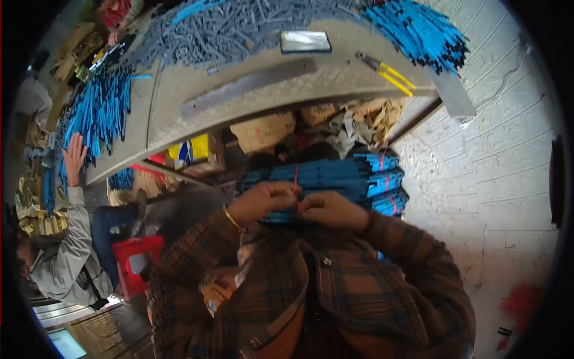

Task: The person organizes pens into bundles using rubber bands and pliers.

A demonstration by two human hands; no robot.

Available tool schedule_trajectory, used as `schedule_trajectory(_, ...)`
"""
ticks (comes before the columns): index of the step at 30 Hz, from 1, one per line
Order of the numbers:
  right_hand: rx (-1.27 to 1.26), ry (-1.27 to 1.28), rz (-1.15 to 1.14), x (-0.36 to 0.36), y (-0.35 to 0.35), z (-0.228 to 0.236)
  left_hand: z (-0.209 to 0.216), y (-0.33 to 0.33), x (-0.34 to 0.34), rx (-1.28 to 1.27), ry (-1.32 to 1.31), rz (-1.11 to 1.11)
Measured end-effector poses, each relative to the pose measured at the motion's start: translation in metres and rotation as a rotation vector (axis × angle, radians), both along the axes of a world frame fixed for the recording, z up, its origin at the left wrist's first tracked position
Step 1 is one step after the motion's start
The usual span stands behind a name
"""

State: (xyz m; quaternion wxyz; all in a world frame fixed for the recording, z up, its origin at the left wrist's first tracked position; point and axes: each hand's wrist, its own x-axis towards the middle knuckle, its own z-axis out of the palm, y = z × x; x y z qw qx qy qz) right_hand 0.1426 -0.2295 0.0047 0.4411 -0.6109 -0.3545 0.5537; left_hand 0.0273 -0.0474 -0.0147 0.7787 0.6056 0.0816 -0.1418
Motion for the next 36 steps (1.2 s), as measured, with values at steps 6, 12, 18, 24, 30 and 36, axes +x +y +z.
schedule_trajectory(6,0.594,0.82,0.07,0.044,-0.031,0.059,0.003,0.003,-0.001,0.04,0.064,0.052)
schedule_trajectory(12,0.092,-0.533,-0.004,0.017,-0.02,0.027,-0.002,-0.001,-0.004,0.05,0.072,0.016)
schedule_trajectory(18,0.154,-0.917,0.063,0.015,-0.022,0.008,-0.001,-0.003,-0.004,0.047,0.075,0.046)
schedule_trajectory(24,0.104,-0.79,-0.179,0.014,-0.028,0.025,0.006,-0.001,-0.001,0.088,0.09,0.034)
schedule_trajectory(30,0.066,-0.14,-0.191,0.003,-0.026,0.013,0.001,-0.001,-0.002,0.063,0.055,0.049)
schedule_trajectory(36,-0.033,0.621,-0.652,-0.009,-0.002,-0.006,0.006,-0.004,-0.002,0.024,0.118,0.089)
